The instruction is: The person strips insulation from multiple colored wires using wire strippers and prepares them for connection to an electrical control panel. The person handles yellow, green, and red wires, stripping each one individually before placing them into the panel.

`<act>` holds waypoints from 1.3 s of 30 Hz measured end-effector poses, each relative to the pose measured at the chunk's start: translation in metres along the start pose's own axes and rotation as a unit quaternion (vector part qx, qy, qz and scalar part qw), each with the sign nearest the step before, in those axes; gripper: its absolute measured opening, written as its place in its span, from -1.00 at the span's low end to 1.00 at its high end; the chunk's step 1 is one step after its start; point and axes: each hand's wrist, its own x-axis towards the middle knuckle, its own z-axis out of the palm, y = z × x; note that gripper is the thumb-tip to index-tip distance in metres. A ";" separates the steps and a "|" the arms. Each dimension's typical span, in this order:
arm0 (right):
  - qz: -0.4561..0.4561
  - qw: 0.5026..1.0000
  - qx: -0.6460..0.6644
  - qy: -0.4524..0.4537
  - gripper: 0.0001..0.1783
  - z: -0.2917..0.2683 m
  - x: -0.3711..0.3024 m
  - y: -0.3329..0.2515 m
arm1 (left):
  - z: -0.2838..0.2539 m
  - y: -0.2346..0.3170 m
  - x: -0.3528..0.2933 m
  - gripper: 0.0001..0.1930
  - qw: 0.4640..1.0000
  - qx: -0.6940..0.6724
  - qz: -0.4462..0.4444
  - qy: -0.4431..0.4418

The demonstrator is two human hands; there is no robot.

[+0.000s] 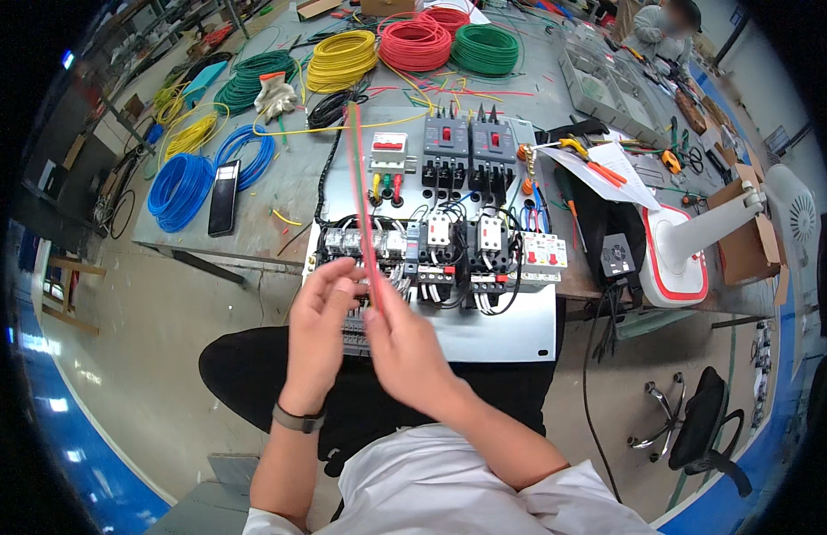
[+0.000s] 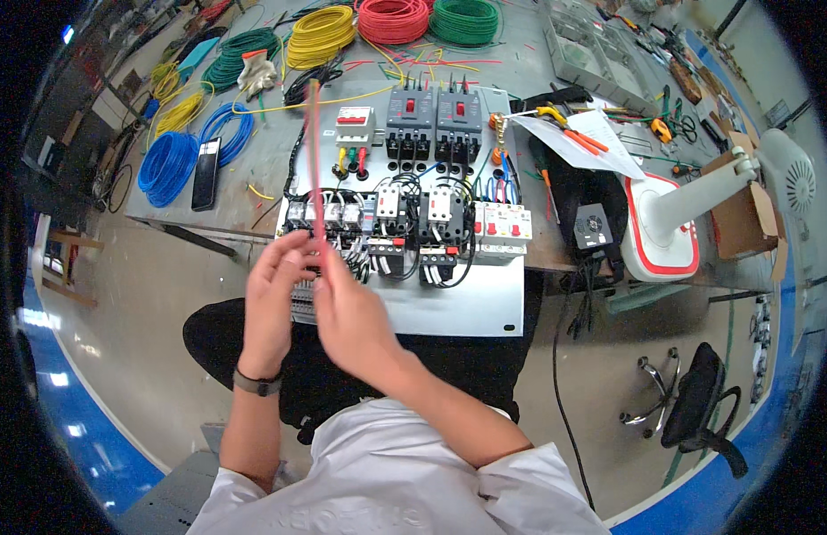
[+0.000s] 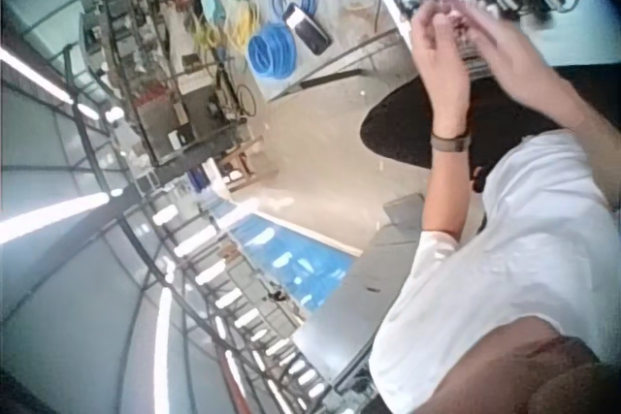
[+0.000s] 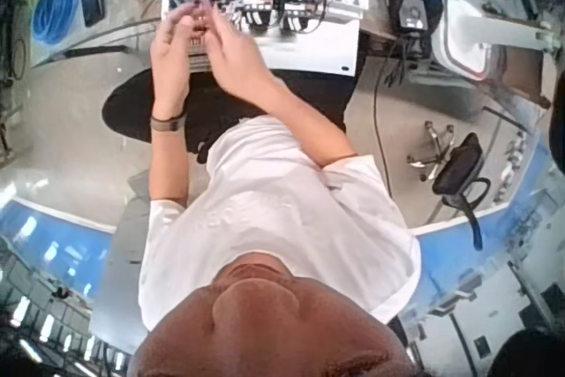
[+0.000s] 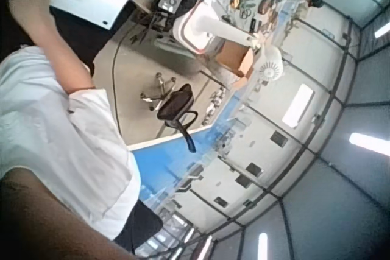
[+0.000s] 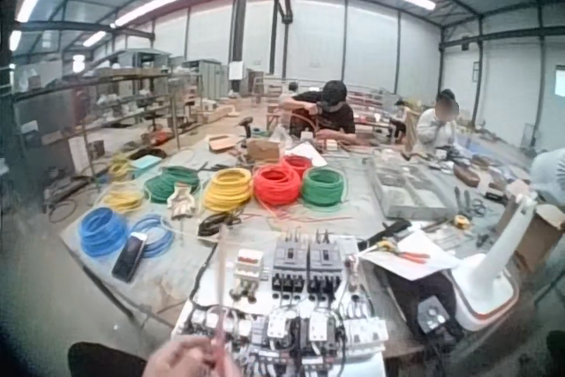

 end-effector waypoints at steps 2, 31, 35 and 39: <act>0.049 0.996 -0.004 -0.068 -0.42 -0.001 -0.018 -0.021 | 0.002 0.023 0.007 -0.56 0.997 -0.068 -0.037 -0.010; -0.044 0.958 0.016 -0.285 -0.58 -0.087 0.017 -0.043 | -0.004 0.015 -0.102 -0.80 0.943 0.067 -0.242 -0.218; -0.005 0.998 0.054 0.036 -0.62 -0.207 0.098 -0.027 | 0.005 0.019 -0.101 -0.65 0.948 0.009 -0.254 -0.190; 0.014 0.872 -0.437 0.219 -0.55 -0.345 0.160 0.041 | 0.010 0.014 -0.096 -0.63 0.950 -0.002 -0.235 -0.206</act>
